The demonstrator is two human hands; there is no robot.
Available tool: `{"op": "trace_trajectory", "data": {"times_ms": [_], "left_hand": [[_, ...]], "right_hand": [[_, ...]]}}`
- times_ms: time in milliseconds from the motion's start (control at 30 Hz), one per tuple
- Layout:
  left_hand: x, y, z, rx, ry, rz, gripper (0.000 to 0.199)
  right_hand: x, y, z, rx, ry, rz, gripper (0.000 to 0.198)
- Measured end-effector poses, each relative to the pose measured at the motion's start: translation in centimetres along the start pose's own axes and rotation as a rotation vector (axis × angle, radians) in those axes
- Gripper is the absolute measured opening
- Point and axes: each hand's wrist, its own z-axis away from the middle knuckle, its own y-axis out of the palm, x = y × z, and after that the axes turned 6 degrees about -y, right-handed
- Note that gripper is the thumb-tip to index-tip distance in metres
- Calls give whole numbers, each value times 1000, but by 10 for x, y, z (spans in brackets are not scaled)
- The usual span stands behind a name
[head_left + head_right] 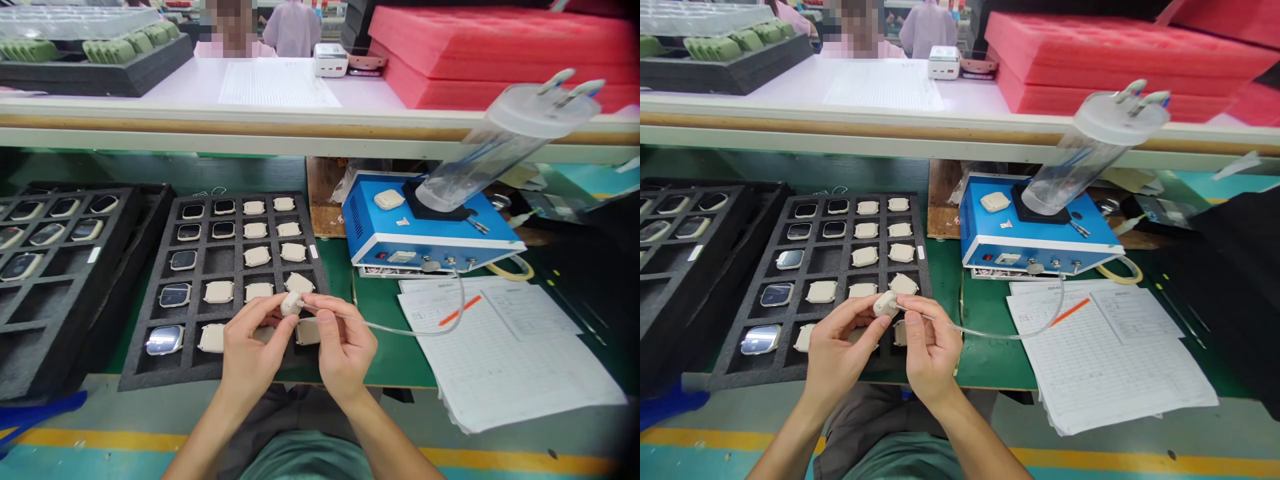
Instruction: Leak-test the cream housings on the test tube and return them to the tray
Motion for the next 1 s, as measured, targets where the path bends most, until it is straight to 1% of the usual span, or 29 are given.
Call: {"op": "trace_trajectory", "data": {"times_ms": [200,433,1000], "left_hand": [[0,-1,-2,-6,10,-2,22],[-5,-1,-4,-31,6,-3,21],[1,-1,-4,-54,49,-42,22]], "right_hand": [[4,1,-4,0,-21,25,18],[4,4,-7,-6,-10,12,17],[1,3,-5,9,-6,58,18]]}}
